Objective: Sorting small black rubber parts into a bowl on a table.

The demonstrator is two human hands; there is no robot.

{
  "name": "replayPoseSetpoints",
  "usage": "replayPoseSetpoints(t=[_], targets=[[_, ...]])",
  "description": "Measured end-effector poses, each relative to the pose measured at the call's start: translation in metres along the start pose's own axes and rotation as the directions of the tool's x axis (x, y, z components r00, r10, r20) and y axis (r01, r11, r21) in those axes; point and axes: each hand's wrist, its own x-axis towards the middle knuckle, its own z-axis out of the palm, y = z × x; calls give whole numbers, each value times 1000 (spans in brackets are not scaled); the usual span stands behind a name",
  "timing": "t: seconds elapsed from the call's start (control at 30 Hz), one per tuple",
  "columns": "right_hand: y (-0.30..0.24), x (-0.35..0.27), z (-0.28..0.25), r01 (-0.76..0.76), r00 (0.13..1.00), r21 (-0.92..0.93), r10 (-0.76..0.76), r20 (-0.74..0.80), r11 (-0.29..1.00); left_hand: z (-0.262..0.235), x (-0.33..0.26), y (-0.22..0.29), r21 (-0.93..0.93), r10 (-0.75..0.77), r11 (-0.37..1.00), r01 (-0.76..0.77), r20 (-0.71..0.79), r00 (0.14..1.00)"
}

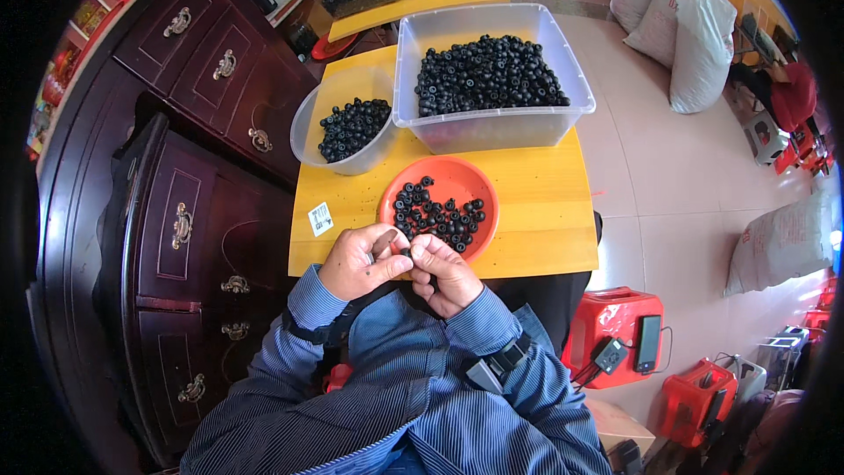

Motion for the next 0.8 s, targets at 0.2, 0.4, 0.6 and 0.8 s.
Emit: replayPoseSetpoints(t=[0.2,0.4,0.6,0.8], targets=[[0,4,-9,-57,998,131,61,-27,990,-40,35,3,403,194,915,-37,-357,914],[-12,5,5,19,989,296,24,-143,955,-44,33,24,498,333,860,-109,-388,859],[-11,10,7,39,997,266,-21,-70,963,26,-6,6,419,92,905,-73,-24,995],[-7,15,-8,37,998,284,-24,-49,958,50,-16,-12,503,134,863,-47,-139,981]])
